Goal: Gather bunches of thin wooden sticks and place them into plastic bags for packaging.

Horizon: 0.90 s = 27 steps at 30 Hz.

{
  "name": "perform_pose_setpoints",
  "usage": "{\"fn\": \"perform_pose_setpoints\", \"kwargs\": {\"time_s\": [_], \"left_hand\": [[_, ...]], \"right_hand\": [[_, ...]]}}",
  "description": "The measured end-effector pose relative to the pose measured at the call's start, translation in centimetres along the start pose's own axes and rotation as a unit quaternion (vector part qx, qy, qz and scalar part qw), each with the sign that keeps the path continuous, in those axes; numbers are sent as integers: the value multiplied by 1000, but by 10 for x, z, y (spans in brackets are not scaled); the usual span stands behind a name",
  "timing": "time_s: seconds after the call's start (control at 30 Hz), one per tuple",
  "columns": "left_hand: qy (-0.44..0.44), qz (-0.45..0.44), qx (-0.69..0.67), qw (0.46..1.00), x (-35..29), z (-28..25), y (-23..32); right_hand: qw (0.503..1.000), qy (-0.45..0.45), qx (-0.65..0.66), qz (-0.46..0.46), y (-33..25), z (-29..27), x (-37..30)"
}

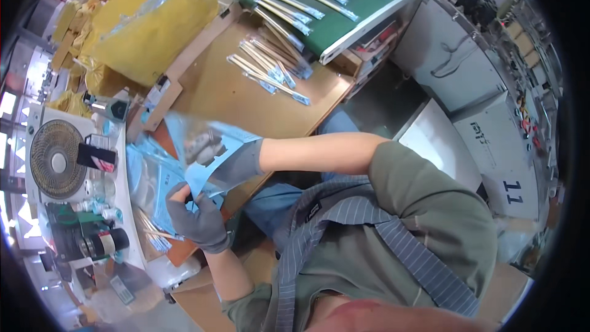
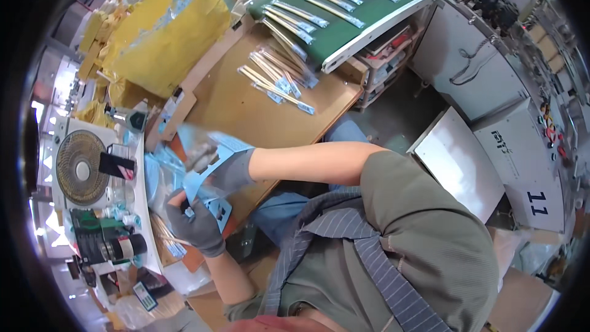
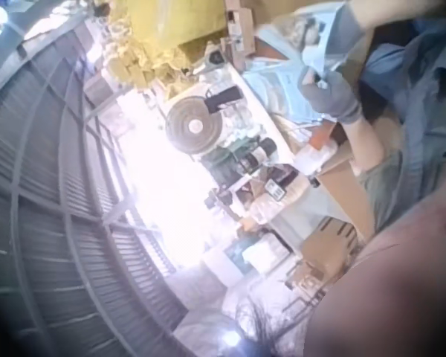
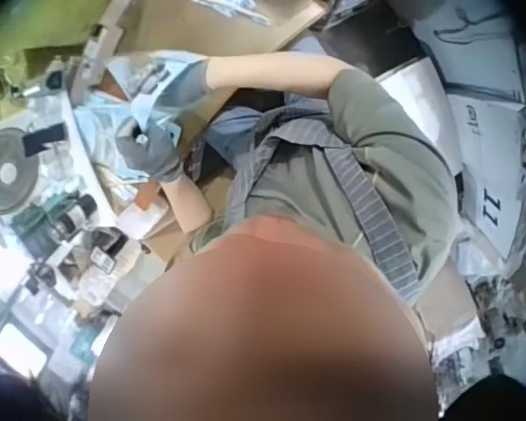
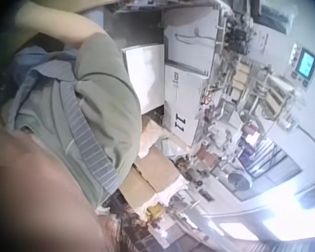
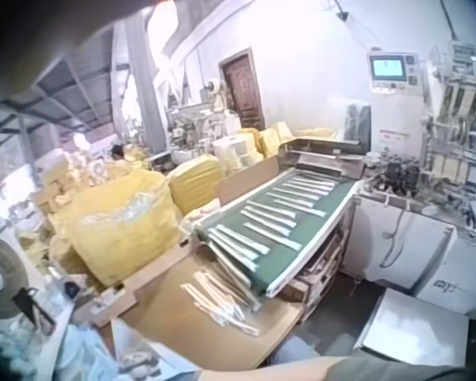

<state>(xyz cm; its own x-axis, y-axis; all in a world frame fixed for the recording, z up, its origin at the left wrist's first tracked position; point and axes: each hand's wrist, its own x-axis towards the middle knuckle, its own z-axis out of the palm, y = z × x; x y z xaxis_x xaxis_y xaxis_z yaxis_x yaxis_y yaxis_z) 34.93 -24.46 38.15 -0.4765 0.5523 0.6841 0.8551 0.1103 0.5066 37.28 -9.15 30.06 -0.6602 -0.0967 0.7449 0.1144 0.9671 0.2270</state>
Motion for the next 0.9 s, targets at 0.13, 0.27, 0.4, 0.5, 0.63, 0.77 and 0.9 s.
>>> {"fn": "perform_pose_setpoints", "kwargs": {"time_s": [0.13,0.27,0.4,0.5,0.63,0.77,0.9], "left_hand": [[57,161,35,985,3,-3,10],[-35,114,100,988,4,20,-65],[-104,-35,305,946,-37,20,-146],[-199,-118,340,911,-38,31,-117],[-136,-23,47,989,-33,79,-46],[-281,28,-16,959,-41,187,-14],[-177,-58,125,975,-22,298,-49]], "right_hand": [[875,188,436,89,19,-29,18],[795,-146,571,140,34,-16,15],[719,-180,654,149,35,-60,-5],[856,-95,448,241,80,-58,-74],[916,-78,197,340,143,-56,-196],[908,-202,74,359,196,-36,-246],[908,-98,168,372,214,5,-197]]}}
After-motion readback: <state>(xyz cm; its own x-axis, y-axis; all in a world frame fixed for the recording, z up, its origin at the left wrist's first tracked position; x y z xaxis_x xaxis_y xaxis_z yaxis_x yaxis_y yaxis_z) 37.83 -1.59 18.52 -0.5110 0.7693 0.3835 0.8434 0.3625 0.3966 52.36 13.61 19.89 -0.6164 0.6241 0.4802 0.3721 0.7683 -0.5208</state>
